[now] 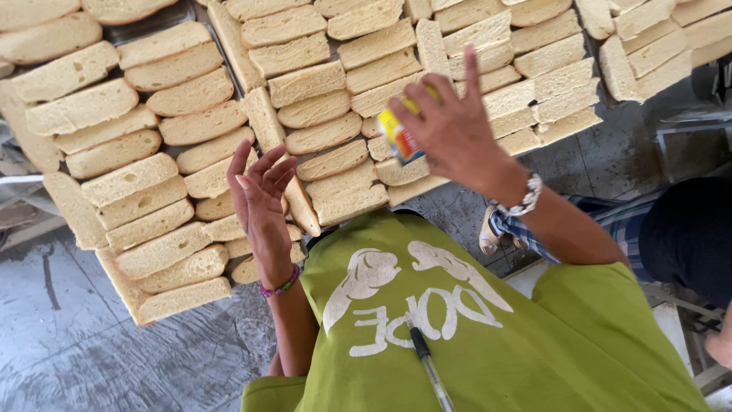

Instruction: The person sprinkles seasoning from a can onto rows of sliced bread rolls arranged on metal trays.

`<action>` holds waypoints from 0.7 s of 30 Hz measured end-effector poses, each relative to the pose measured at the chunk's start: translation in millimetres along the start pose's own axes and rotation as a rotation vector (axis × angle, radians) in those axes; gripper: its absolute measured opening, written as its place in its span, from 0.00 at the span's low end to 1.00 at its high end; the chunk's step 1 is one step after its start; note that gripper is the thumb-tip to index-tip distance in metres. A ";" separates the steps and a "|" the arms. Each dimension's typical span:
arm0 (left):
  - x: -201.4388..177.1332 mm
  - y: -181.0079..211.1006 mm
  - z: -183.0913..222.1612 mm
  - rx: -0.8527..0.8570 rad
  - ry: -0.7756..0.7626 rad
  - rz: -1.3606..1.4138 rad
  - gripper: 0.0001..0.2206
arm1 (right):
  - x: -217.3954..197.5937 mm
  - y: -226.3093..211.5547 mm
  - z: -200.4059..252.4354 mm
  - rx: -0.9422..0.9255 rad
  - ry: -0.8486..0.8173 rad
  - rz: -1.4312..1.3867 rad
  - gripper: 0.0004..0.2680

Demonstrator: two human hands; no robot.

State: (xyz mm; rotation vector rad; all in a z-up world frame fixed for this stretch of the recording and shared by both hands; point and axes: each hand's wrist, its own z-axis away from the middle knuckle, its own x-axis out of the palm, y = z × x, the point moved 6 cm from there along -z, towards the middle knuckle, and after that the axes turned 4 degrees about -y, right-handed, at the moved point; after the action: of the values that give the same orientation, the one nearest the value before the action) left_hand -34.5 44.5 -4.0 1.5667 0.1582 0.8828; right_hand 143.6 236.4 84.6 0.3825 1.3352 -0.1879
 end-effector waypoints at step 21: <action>5.3 -4.7 -3.8 -0.040 -0.030 0.008 0.31 | 0.2 44.8 58.7 0.193 -0.088 0.114 0.32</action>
State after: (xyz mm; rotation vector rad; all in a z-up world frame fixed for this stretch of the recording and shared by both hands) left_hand -31.4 51.6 -6.2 1.5438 0.1125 0.8629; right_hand 212.5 255.7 102.5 0.6050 1.2089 -0.2362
